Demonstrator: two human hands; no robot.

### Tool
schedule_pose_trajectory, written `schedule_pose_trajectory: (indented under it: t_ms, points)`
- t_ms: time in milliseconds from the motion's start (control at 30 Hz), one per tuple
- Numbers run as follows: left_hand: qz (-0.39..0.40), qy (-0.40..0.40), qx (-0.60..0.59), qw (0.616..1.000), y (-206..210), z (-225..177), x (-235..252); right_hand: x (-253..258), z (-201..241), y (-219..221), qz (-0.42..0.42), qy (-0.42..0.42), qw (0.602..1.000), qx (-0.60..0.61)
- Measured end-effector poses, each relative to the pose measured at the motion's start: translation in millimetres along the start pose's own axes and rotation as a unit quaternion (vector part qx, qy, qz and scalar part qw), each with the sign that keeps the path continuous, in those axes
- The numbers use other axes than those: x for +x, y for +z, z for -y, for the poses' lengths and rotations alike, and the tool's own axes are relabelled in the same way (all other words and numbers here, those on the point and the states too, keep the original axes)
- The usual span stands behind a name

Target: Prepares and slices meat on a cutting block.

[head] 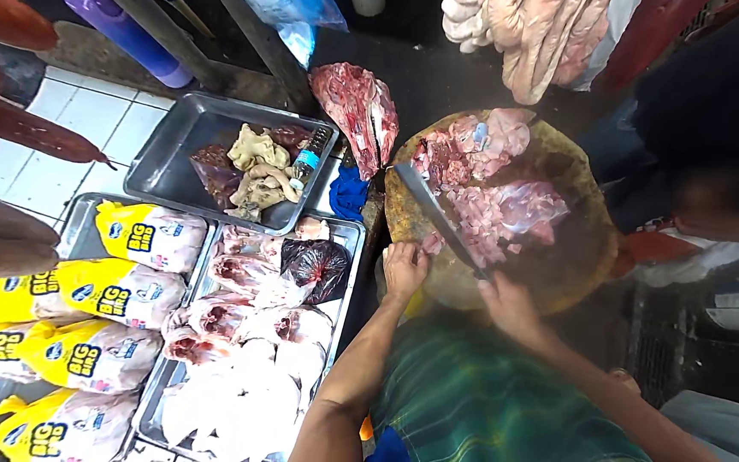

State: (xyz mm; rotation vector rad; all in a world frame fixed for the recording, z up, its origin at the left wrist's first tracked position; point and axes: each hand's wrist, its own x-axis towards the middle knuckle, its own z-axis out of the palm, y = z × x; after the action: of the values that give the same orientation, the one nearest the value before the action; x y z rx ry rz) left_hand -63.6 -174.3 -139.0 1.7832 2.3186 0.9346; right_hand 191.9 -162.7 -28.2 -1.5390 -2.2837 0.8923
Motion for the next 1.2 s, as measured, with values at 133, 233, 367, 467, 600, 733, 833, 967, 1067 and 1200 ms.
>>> schedule_pose_trajectory:
  t_ms: [133,233,367,467,600,733,833,967,1067,1200]
  points:
    - [0.073,0.002,0.032,0.997,8.9,0.4,8.8,12.3,-13.1,0.9,0.178,0.164,0.966,-0.089]
    - [0.066,-0.006,0.002,0.998,-2.0,0.1,7.1,3.5,-11.4,-22.2,0.150,0.169,0.972,-0.060]
    - [0.031,-0.091,-0.057,0.994,-26.2,1.6,-7.2,-15.3,2.7,-32.6,0.055,0.079,0.995,-0.019]
    - [0.024,-0.176,-0.061,0.982,-36.3,6.9,-10.3,-15.1,-8.2,0.4,0.037,0.071,0.997,-0.021]
    - [0.006,-0.211,-0.070,0.975,-37.4,8.3,-2.7,1.2,-20.6,-1.6,0.182,0.193,0.963,-0.040]
    - [0.005,-0.209,-0.119,0.971,-30.7,-1.4,17.4,-22.1,-32.4,-20.1,0.142,0.189,0.972,0.001]
    - [0.045,-0.161,-0.151,0.974,-14.6,-20.6,35.6,-43.5,-39.4,-27.3,0.100,0.186,0.977,0.024]
    - [0.112,-0.106,-0.090,0.984,34.3,-47.7,79.2,-65.6,-46.1,-18.9,0.012,0.214,0.973,0.087]
    - [0.145,-0.103,-0.088,0.980,49.3,-93.4,73.9,-80.6,-46.5,-20.9,-0.022,0.267,0.956,0.121]
    - [0.214,-0.076,-0.081,0.971,27.7,-143.8,55.8,-101.7,-54.6,-24.0,-0.053,0.320,0.936,0.134]
